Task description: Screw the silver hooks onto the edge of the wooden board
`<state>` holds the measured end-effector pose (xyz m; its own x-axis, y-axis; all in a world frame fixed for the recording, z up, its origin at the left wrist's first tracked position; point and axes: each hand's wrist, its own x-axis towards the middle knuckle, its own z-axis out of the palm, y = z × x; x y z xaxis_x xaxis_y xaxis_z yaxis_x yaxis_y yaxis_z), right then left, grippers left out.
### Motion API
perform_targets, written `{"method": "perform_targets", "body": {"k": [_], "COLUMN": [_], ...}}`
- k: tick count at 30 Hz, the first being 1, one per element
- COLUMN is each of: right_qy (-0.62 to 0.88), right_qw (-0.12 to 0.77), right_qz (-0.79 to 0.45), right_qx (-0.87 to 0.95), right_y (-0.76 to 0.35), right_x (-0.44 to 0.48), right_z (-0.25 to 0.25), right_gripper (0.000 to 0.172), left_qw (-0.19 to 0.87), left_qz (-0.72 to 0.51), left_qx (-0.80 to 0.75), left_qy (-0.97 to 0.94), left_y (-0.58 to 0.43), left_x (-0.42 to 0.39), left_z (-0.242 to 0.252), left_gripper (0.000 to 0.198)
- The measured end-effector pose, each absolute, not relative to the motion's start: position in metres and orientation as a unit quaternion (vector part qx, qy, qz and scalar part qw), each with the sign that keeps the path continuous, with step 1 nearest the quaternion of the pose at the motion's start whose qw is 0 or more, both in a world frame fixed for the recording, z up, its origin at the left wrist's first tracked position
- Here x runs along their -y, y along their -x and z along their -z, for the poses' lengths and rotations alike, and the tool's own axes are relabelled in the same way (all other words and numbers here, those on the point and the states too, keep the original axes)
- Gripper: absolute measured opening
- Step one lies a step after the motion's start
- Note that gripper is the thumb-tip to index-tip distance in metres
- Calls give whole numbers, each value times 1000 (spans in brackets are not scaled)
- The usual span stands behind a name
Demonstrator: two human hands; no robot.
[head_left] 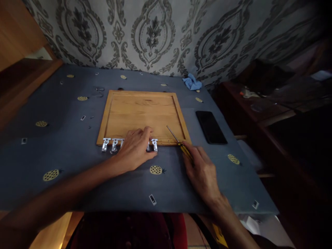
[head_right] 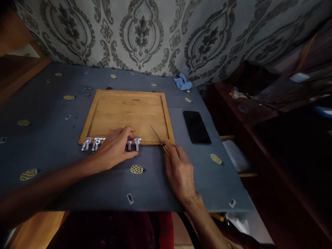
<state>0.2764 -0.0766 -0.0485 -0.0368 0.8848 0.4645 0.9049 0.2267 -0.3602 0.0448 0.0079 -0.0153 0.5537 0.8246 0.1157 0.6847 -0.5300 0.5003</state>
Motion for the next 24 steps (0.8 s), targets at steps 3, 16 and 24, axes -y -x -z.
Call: {"method": "perform_targets", "body": {"k": [3, 16, 24], "right_qy": [621, 490, 520], "right_qw": [387, 720, 577], "right_qz": [-5, -92, -29], "right_qx": [681, 482, 629], "right_y": [-278, -235, -228], "right_x": [77, 21, 3], "right_z": [42, -19, -3], "right_gripper": [24, 23, 29], "left_qw": [211, 227, 225], "left_qz": [-170, -156, -147], "left_qx": [-441, -460, -460], "left_qy": [-855, -844, -846], "left_y": [-45, -46, -47], "left_x": [-8, -7, -6], "left_z": [14, 9, 6], "left_gripper": [55, 57, 54]}}
